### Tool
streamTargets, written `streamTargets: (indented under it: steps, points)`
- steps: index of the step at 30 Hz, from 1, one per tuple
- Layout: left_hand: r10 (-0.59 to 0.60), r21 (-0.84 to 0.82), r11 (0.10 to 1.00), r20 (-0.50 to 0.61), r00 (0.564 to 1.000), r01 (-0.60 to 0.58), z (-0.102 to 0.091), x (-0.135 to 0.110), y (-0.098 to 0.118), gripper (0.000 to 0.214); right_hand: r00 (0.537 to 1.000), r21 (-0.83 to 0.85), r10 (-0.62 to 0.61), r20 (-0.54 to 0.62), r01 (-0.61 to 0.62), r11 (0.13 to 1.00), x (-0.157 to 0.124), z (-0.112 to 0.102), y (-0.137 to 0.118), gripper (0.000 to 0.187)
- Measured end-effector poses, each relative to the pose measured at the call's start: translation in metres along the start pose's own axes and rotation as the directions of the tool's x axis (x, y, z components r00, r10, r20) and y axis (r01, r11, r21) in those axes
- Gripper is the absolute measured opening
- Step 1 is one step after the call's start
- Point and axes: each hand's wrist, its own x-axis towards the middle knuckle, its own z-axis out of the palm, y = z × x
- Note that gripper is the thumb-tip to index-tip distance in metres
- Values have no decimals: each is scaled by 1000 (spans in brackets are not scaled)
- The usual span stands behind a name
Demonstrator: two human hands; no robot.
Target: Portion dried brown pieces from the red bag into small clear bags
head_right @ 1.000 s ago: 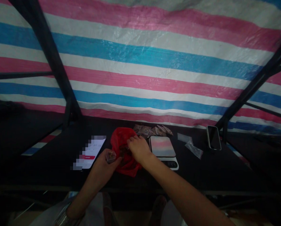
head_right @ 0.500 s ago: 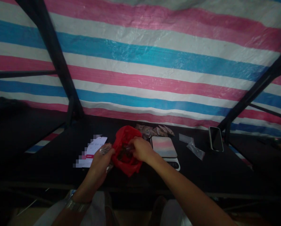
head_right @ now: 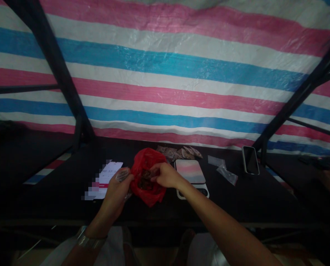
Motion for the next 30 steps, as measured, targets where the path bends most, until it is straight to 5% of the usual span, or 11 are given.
streamTargets:
  steps: [8,14,18,21,25,30]
  points:
    - [183,180,961,146,972,-208,3,3,-13,19,991,130,-137,-6,137,982,-10,-25,-26,31]
    - [273,297,897,210,939,-327,4,-3,-11,7,942,-215,-332,45,334,918,-21,-28,-60,26]
    - [308,334,865,238,921,-376,5,-5,-7,14,937,-539,-315,152,346,768,-25,-26,-79,23]
    - [308,329,865,248,919,-379,7,-5,-8,15,933,-633,-307,186,353,689,-25,-25,-87,26]
    - [303,315,878,216,928,-360,7,-4,-11,12,957,-463,-281,73,282,840,-23,-25,-78,26]
    - [302,282,898,163,939,-338,5,-2,-13,14,975,-39,-220,-34,219,975,-21,-23,-49,33]
